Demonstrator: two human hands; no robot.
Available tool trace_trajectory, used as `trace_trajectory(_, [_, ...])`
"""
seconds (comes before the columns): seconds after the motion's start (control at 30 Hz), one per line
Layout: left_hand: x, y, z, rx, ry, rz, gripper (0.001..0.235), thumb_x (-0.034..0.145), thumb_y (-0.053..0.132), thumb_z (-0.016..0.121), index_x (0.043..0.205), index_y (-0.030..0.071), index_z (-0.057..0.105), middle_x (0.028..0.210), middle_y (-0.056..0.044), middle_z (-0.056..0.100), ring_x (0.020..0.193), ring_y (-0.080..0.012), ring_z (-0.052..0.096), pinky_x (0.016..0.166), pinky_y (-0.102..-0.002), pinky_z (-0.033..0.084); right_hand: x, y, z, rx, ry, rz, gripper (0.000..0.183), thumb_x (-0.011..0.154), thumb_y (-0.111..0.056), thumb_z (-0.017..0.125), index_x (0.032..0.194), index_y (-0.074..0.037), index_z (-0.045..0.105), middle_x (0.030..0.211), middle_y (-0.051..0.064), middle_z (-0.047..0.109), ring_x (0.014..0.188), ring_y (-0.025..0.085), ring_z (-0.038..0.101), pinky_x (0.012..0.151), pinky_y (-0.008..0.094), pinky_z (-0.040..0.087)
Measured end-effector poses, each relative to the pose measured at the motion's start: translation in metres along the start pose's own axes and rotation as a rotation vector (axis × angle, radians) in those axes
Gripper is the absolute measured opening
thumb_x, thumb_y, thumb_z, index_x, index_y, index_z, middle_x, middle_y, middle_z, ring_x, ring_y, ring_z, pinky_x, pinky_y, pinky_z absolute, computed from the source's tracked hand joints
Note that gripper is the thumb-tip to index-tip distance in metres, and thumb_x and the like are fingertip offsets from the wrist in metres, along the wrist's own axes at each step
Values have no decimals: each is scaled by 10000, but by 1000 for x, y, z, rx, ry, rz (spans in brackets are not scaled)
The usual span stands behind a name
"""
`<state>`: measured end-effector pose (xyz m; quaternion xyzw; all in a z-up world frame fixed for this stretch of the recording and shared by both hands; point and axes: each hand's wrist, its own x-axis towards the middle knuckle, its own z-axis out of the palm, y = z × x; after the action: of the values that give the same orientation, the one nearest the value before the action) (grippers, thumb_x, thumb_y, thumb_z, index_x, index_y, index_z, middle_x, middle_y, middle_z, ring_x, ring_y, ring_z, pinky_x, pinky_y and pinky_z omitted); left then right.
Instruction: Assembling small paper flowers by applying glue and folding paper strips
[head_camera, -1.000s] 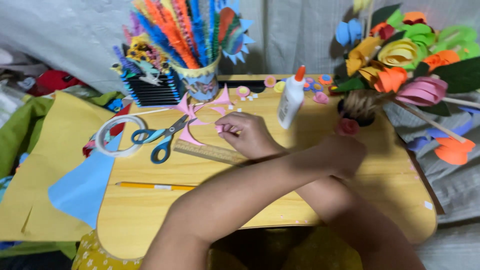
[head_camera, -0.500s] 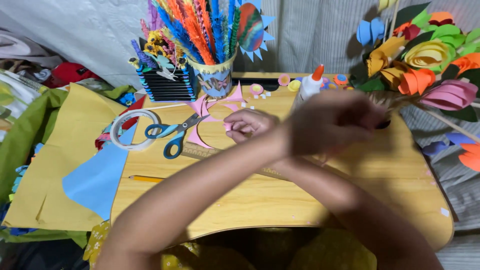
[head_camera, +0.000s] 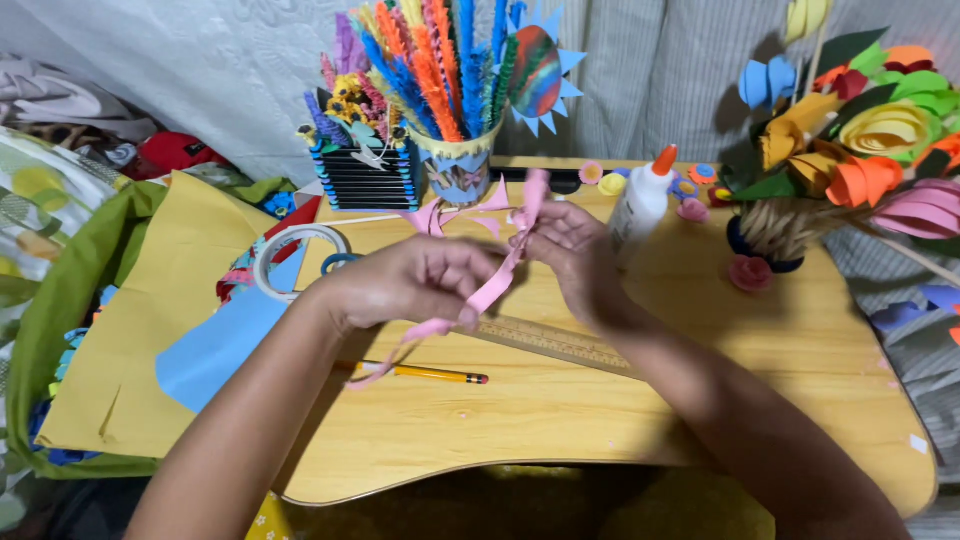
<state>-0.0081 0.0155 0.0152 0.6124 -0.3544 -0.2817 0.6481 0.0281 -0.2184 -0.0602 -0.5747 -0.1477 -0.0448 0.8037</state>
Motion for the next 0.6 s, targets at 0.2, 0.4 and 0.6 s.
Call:
trace_trajectory(0.2, [-16,-15,-6,211,-297,-154,382,829,42,818,1185,27,678,901,-60,770,792,-83,671,680,-240,553,10,21,-11,63,42,-10,303,916,110,678,1197,5,633,1145,144,722,902,236,778,781,309,683])
trace_trajectory(0.4, [-7,8,3,553,-309,-256,328,752,229,890,1061,165,804,817,-19,793,743,-132,702,701,-285,557,7,14,-9,46,49,15,285,920,47,719,1186,-21,639,1156,132,717,944,218,762,830,325,668])
trace_trajectory(0.6, [30,-2,-12,726,330,13,74,863,133,769,929,147,800,816,-77,776,746,-211,730,676,-315,564,6,20,-11,-35,51,-65,315,873,62,776,1164,-7,675,1077,100,708,928,153,728,803,296,662])
